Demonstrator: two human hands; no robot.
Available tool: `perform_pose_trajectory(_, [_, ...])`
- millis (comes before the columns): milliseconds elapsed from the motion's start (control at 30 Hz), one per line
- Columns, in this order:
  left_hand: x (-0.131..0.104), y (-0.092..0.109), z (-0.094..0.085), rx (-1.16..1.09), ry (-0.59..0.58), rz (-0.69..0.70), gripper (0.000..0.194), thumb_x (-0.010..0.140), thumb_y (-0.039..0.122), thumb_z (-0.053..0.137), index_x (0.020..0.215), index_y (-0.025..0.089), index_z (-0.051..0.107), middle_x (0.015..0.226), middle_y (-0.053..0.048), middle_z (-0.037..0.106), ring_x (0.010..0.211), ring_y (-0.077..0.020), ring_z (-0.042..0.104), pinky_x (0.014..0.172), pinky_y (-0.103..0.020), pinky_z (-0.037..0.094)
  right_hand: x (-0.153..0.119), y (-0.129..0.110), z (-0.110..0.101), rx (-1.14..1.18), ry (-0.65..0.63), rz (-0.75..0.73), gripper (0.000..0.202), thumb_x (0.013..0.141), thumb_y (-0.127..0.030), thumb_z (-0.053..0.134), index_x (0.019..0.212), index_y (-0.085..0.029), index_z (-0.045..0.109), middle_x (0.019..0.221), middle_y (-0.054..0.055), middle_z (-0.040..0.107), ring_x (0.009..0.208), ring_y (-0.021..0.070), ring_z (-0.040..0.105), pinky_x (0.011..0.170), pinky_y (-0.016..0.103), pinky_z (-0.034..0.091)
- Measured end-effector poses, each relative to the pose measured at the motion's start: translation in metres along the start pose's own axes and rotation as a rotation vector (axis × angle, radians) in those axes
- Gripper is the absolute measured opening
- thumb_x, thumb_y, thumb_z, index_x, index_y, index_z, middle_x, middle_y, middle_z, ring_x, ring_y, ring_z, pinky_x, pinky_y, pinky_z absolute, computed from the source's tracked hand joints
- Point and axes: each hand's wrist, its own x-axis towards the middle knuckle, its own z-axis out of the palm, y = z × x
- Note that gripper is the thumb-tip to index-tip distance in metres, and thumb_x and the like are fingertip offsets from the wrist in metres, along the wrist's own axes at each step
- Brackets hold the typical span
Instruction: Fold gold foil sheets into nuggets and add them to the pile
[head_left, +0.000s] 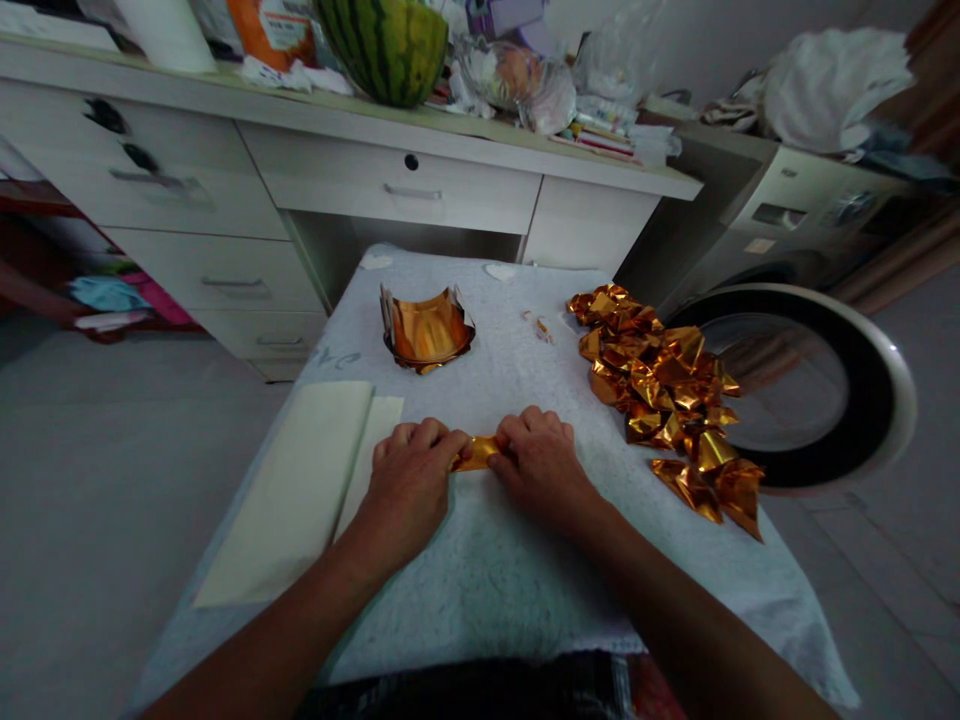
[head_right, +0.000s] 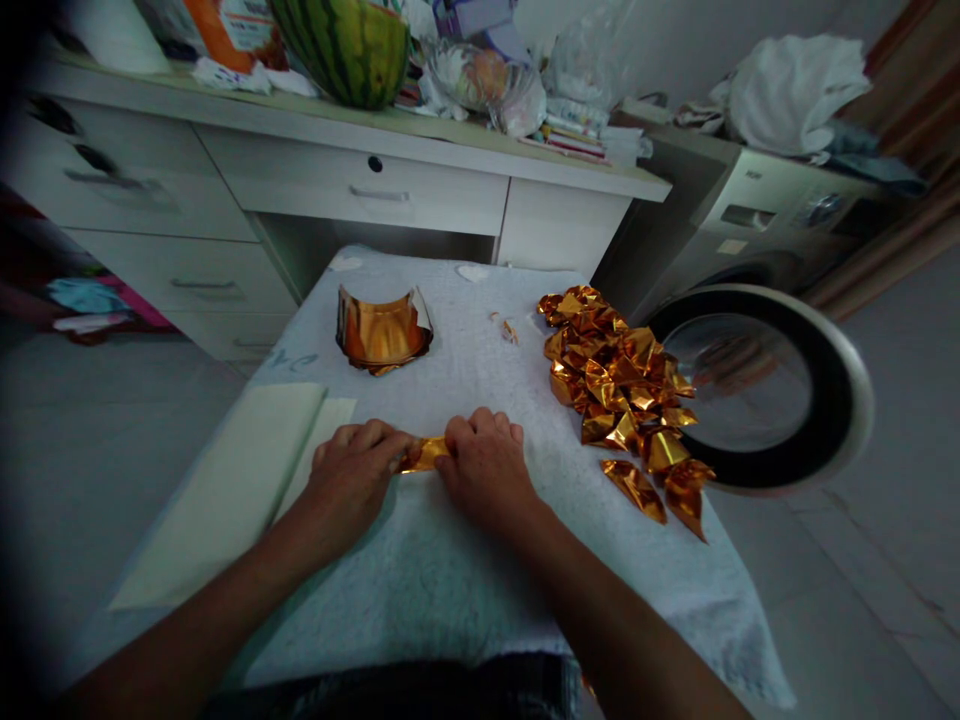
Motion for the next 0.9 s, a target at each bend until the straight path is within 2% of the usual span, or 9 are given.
perform_pose_trajectory(467, [0.001, -0.004, 0.002, 0.001, 0.016, 0.022, 0.031, 0.092, 0.014, 0.046, 0.109, 0.031, 0.066, 0.102, -0.003, 0.063, 0.093, -0.0254, 0.048, 0.074, -0.038, 0.033, -0.004, 0.031, -0.006, 0.110, -0.032, -0.026, 0.017, 0.086, -0.028, 0.062, 0.103, -0.025, 0.060, 0.105, 0.006, 0.053, 0.097, 0.0255, 0.046, 0.082, 0.040, 0.032])
perform_pose_trajectory(900, [0.001, -0.003, 0.000, -0.047, -0.004, 0.005, 0.037, 0.089, 0.009, 0.046, 0.108, 0.033, 0.067, 0.103, -0.002, 0.064, 0.097, -0.0256, 0.049, 0.077, -0.039, 0.034, -0.004, 0.036, -0.018, 0.157, -0.117, -0.056, 0.024, 0.084, -0.015, 0.057, 0.107, -0.023, 0.058, 0.109, 0.007, 0.053, 0.100, 0.0250, 0.046, 0.088, 0.041, 0.034])
